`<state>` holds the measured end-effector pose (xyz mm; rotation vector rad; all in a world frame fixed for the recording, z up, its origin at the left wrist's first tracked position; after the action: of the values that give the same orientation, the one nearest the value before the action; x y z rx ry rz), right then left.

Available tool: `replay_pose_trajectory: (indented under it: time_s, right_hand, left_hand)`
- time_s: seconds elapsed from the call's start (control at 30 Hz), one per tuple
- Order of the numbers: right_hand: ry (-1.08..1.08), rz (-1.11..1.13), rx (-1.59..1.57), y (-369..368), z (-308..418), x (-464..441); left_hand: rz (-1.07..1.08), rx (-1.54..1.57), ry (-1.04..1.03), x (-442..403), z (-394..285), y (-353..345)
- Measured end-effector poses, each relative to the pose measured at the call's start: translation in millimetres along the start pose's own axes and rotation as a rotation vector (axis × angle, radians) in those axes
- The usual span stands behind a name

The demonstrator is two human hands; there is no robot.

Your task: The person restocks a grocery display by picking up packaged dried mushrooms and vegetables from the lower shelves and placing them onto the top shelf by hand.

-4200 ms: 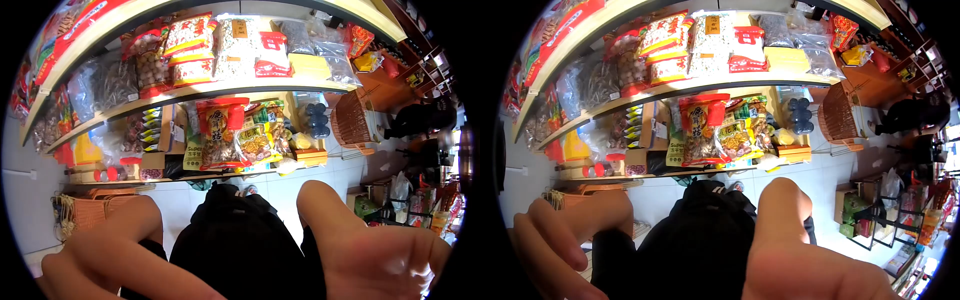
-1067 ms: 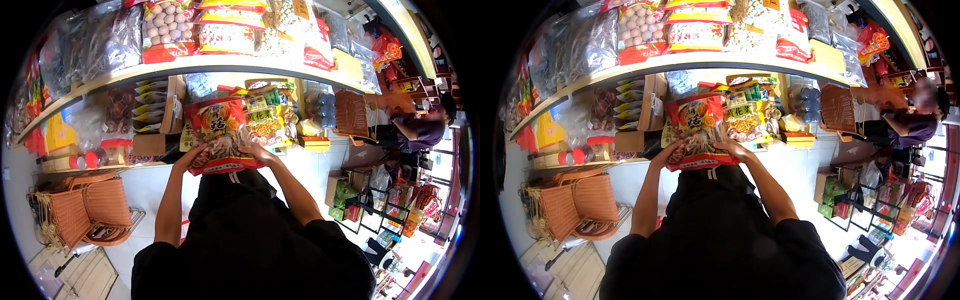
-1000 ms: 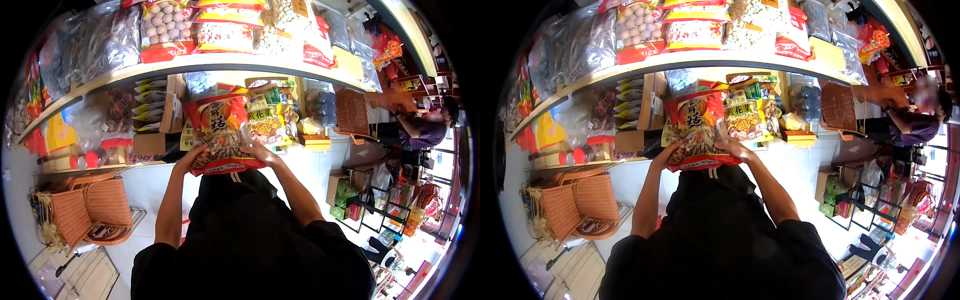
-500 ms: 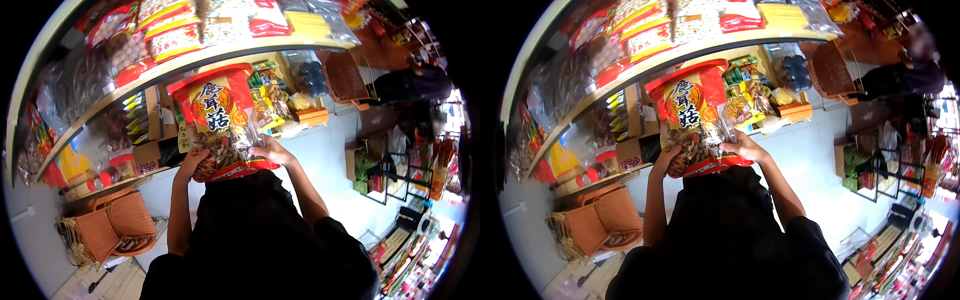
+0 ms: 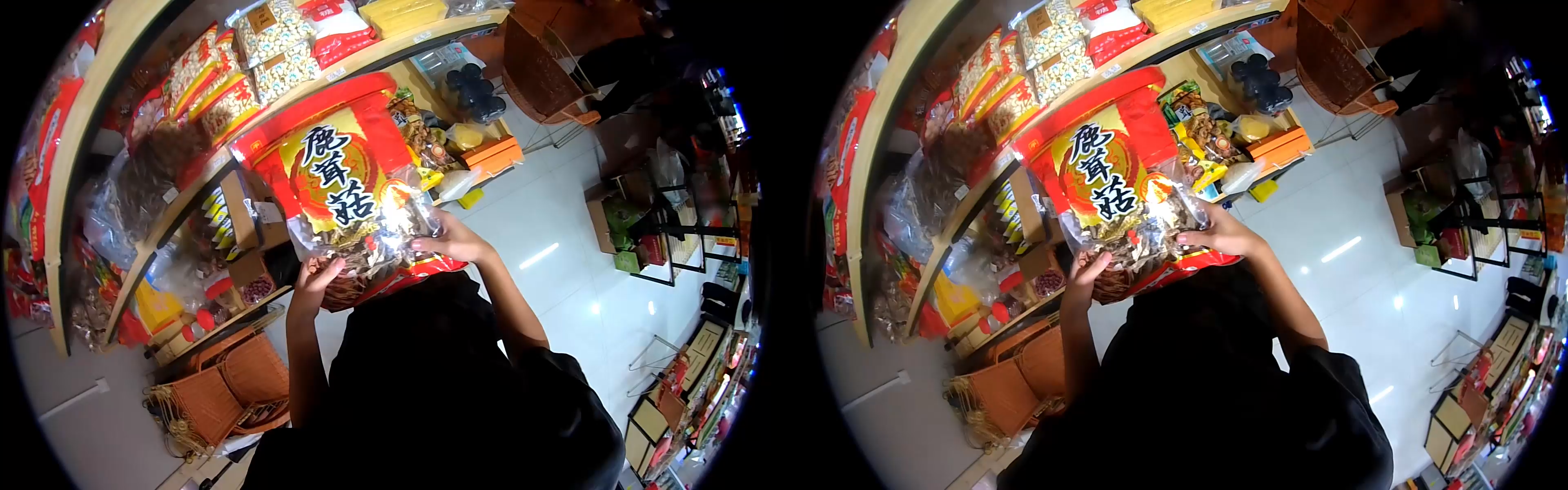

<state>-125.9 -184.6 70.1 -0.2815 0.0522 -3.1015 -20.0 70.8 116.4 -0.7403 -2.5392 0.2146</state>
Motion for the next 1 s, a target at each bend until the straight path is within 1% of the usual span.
replay_pose_trajectory:
  time_s: [0.03,0.1,0.17,0.2,0.23,0.3,0.37,0.43,0.5,0.57,0.63,0.7,0.77,0.83,0.87,0.9,1.0]
  right_hand:
    - [0.006,0.011,0.010,3.6,2.9,5.8]
    - [0.041,-0.038,0.037,7.9,10.4,14.7]
    - [0.072,-0.121,0.016,11.6,14.5,22.3]
    - [0.149,-0.130,0.091,13.1,19.3,24.5]
    - [0.097,-0.147,-0.081,10.3,23.2,30.3]
    - [0.145,-0.163,-0.081,9.6,29.5,34.7]
    - [0.172,-0.180,-0.135,8.4,31.9,38.0]
    - [0.190,-0.187,-0.189,8.3,31.9,42.8]
    - [0.218,-0.185,-0.121,12.9,32.5,45.6]
    - [0.230,-0.198,-0.109,15.2,35.9,49.5]
    - [0.264,-0.235,0.001,18.7,39.8,53.6]
    - [0.276,-0.227,-0.040,20.3,44.0,55.9]
    - [0.283,-0.214,-0.080,21.3,45.6,57.3]
    - [0.280,-0.197,-0.057,22.6,45.3,58.0]
    - [0.289,-0.196,-0.069,22.3,44.8,57.2]
    - [0.287,-0.188,-0.069,22.0,45.1,56.7]
    - [0.272,-0.166,-0.082,22.2,47.2,54.9]
  left_hand:
    - [0.044,-0.025,-0.059,-0.1,1.8,-2.8]
    - [0.013,-0.033,-0.056,4.4,-1.6,-8.0]
    - [-0.008,-0.050,0.062,5.4,-11.1,-16.9]
    - [0.017,0.145,-0.053,5.7,-10.4,-23.4]
    - [-0.006,0.235,0.057,6.7,-10.6,-18.1]
    - [0.042,0.402,0.068,3.9,-15.5,-16.4]
    - [0.063,0.386,0.050,6.8,-22.7,-21.9]
    - [0.020,0.311,0.017,11.1,-31.0,-30.1]
    - [0.041,0.306,0.029,13.8,-33.2,-35.0]
    - [0.086,0.346,-0.014,16.1,-31.6,-34.3]
    - [0.084,0.355,-0.049,22.0,-33.6,-44.0]
    - [0.146,0.342,-0.168,25.5,-35.8,-49.3]
    - [0.107,0.325,-0.172,30.1,-38.7,-55.1]
    - [0.088,0.307,-0.202,34.5,-39.9,-57.6]
    - [0.021,0.264,-0.252,35.2,-37.6,-57.1]
    - [0.013,0.267,-0.254,37.4,-37.4,-59.2]
    - [-0.105,0.173,-0.294,42.1,-38.4,-59.6]
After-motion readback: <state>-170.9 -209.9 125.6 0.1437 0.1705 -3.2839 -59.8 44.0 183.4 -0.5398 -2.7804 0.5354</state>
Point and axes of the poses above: each hand's wrist, its own x-axis away from the middle knuckle, its own y-axis out of the back of the hand, z = x × y, the point moved 2 cm from there along -x, towards the middle knuckle, and after that the axes turned 10 degrees about x, right-handed, at the moved point
